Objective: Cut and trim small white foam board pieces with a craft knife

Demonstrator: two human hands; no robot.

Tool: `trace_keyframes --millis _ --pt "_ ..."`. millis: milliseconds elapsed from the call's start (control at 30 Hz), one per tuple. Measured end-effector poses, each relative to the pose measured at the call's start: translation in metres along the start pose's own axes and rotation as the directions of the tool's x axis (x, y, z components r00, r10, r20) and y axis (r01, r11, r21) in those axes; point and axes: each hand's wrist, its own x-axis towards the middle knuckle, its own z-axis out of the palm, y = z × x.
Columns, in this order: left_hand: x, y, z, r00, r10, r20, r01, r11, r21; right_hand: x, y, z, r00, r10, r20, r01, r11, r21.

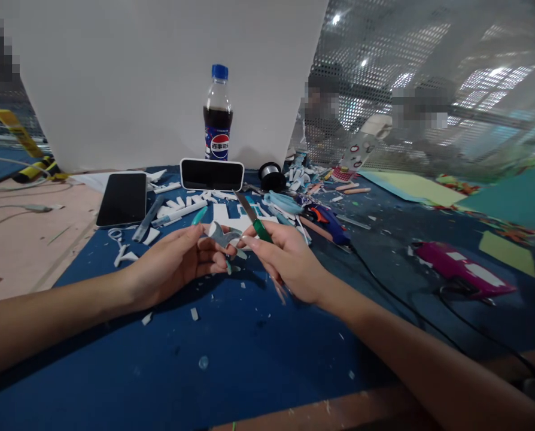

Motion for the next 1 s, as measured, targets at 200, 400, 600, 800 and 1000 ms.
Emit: trace_keyframes --millis 200,400,600,800,1000 --pt "-0.002 -0.005 -0.001 0.988 0.139 0.067 -0.152 0.957 0.245 -0.001 0.003 0.003 0.998 0.031 0.052 -0.03 0.999 -0.02" --pt "-0.002 -0.003 -0.002 0.984 0.175 0.012 -0.147 0.789 0.597 -0.005 0.002 0.005 0.992 0.055 0.116 -0.049 0.997 -0.053" --pt "-0.003 0.0 -0.001 0.982 0.186 0.033 -0.145 0.626 0.766 -0.005 0.005 0.004 0.984 0.023 0.174 0.001 0.991 -0.137" --pt "-0.003 -0.006 -0.008 0.962 0.242 0.126 -0.239 0.526 0.816 -0.003 0.008 0.004 0.981 -0.033 0.19 0.069 0.98 -0.186" --pt "-0.006 -0.007 -0.011 0.95 0.252 0.182 -0.267 0.363 0.893 -0.003 0.003 0.008 0.98 0.037 0.196 0.007 0.977 -0.215"
